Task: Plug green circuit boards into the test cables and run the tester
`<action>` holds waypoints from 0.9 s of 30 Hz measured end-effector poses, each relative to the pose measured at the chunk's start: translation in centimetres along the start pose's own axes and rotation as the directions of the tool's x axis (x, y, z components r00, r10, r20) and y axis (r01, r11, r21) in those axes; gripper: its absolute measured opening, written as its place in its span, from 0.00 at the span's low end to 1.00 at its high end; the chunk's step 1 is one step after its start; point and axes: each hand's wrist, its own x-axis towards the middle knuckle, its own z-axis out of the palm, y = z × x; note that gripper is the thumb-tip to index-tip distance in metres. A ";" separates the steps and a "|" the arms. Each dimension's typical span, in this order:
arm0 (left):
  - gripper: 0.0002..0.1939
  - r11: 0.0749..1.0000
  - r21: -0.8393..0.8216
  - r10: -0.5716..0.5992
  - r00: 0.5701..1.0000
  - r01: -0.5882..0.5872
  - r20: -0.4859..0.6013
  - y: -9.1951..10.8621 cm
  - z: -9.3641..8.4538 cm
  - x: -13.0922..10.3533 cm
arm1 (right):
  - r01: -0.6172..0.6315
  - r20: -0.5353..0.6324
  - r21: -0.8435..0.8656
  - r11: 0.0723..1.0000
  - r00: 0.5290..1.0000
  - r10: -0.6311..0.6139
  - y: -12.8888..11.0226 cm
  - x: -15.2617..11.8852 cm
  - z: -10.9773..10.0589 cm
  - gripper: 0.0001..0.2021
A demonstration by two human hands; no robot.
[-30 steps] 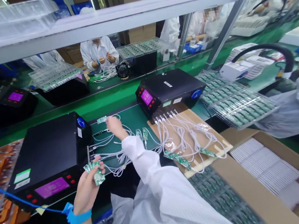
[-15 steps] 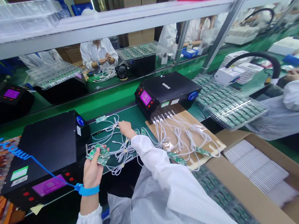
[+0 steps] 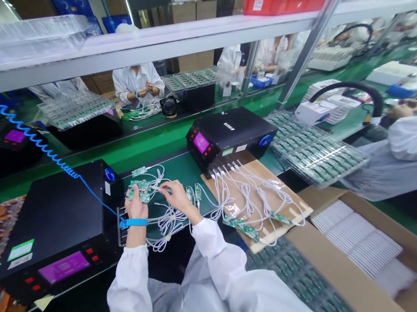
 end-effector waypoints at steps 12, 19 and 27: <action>0.20 0.998 0.025 0.056 0.996 -0.058 0.073 -0.7 -0.5 1.3 | -0.048 -0.005 -0.045 0.998 0.999 0.048 -1.1 0.2 0.0 0.06; 0.22 0.993 0.062 0.094 0.994 -0.097 0.057 -0.9 -0.8 1.5 | -0.039 0.030 -0.065 0.997 0.999 0.041 -1.4 0.3 -0.2 0.06; 0.22 0.982 0.080 0.166 0.985 -0.169 0.045 -1.0 -0.7 1.4 | -0.019 0.041 -0.070 0.997 0.999 0.022 -1.2 0.4 0.0 0.06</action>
